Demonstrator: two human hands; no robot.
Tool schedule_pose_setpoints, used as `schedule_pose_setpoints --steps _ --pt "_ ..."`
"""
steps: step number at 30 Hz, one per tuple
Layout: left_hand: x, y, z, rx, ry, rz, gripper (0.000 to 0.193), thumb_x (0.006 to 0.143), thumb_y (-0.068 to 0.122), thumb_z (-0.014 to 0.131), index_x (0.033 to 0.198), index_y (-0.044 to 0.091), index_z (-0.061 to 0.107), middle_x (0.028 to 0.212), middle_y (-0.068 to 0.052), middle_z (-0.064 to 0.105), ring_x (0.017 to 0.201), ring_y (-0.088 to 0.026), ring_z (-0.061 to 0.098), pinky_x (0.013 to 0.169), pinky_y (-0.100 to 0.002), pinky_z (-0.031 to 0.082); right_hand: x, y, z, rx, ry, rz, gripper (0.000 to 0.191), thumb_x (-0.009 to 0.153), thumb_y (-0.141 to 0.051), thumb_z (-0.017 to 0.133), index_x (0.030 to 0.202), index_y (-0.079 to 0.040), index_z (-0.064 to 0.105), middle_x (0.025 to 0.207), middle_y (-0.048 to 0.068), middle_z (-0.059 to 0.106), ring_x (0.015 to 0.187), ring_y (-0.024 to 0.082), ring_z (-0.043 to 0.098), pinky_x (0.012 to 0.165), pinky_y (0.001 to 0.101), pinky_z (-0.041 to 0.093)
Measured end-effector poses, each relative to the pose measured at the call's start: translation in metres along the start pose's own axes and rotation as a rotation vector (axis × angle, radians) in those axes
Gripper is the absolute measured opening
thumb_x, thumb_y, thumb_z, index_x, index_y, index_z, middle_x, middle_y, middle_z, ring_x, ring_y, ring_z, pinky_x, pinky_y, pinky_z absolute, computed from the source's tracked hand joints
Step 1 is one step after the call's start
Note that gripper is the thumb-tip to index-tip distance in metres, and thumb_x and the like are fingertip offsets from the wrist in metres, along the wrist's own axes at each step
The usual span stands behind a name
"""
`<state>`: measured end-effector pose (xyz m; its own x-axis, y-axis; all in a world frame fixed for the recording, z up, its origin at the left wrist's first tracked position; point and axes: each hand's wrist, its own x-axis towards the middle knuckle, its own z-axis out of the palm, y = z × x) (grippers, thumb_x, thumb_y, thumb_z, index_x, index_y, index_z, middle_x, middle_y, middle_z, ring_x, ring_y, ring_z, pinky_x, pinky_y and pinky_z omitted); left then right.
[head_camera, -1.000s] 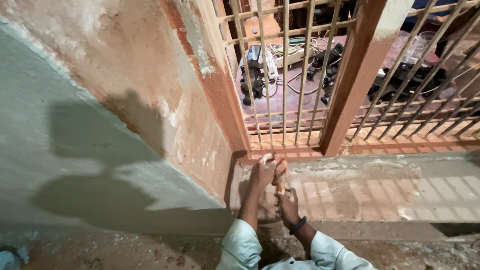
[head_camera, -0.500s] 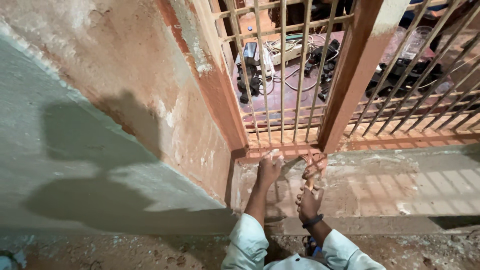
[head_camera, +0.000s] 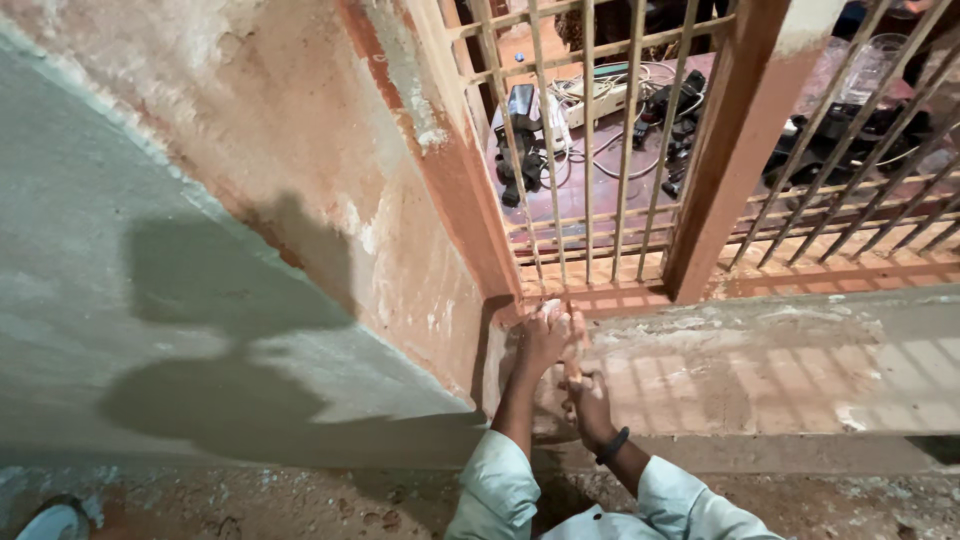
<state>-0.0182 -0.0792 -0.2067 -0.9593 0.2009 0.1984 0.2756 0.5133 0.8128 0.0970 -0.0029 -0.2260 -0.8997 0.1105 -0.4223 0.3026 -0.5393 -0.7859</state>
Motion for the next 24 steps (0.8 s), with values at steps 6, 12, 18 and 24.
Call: schedule_pose_setpoints --steps 6,12,18,24 --pt "0.006 0.014 0.017 -0.053 0.042 0.074 0.04 0.095 0.023 0.064 0.123 -0.005 0.068 0.122 -0.026 0.069 0.118 -0.04 0.066 0.101 -0.043 0.051 0.0 -0.013 -0.021 0.001 0.134 -0.004 0.031 0.097 -0.025 0.061 0.12 -0.011 0.047 0.091 0.01 0.065 0.053 0.014 0.049 0.038 0.0265 0.035" --pt "0.01 0.015 0.03 -0.031 0.071 0.163 0.039 0.092 0.021 0.07 0.121 -0.006 0.069 0.119 -0.027 0.071 0.117 -0.041 0.066 0.103 -0.044 0.051 0.004 -0.031 -0.044 0.109 0.427 -0.155 0.037 0.096 -0.022 0.059 0.125 -0.018 0.038 0.09 0.009 0.064 0.051 0.015 0.049 0.036 0.0281 0.034" --pt "0.009 0.015 0.036 -0.002 0.086 0.229 0.039 0.091 0.02 0.072 0.121 -0.006 0.069 0.117 -0.028 0.071 0.116 -0.042 0.066 0.102 -0.045 0.051 0.003 -0.042 -0.049 0.141 0.502 -0.219 0.034 0.096 -0.019 0.058 0.124 -0.016 0.039 0.09 0.008 0.064 0.054 0.014 0.051 0.037 0.028 0.035" --pt "0.004 0.018 0.029 0.023 0.074 0.221 0.039 0.09 0.017 0.072 0.121 -0.007 0.068 0.118 -0.028 0.07 0.116 -0.043 0.065 0.102 -0.045 0.051 0.001 -0.031 -0.043 -0.028 0.312 0.03 0.035 0.097 -0.028 0.06 0.128 -0.014 0.05 0.082 0.012 0.057 0.052 0.018 0.049 0.038 0.0282 0.032"
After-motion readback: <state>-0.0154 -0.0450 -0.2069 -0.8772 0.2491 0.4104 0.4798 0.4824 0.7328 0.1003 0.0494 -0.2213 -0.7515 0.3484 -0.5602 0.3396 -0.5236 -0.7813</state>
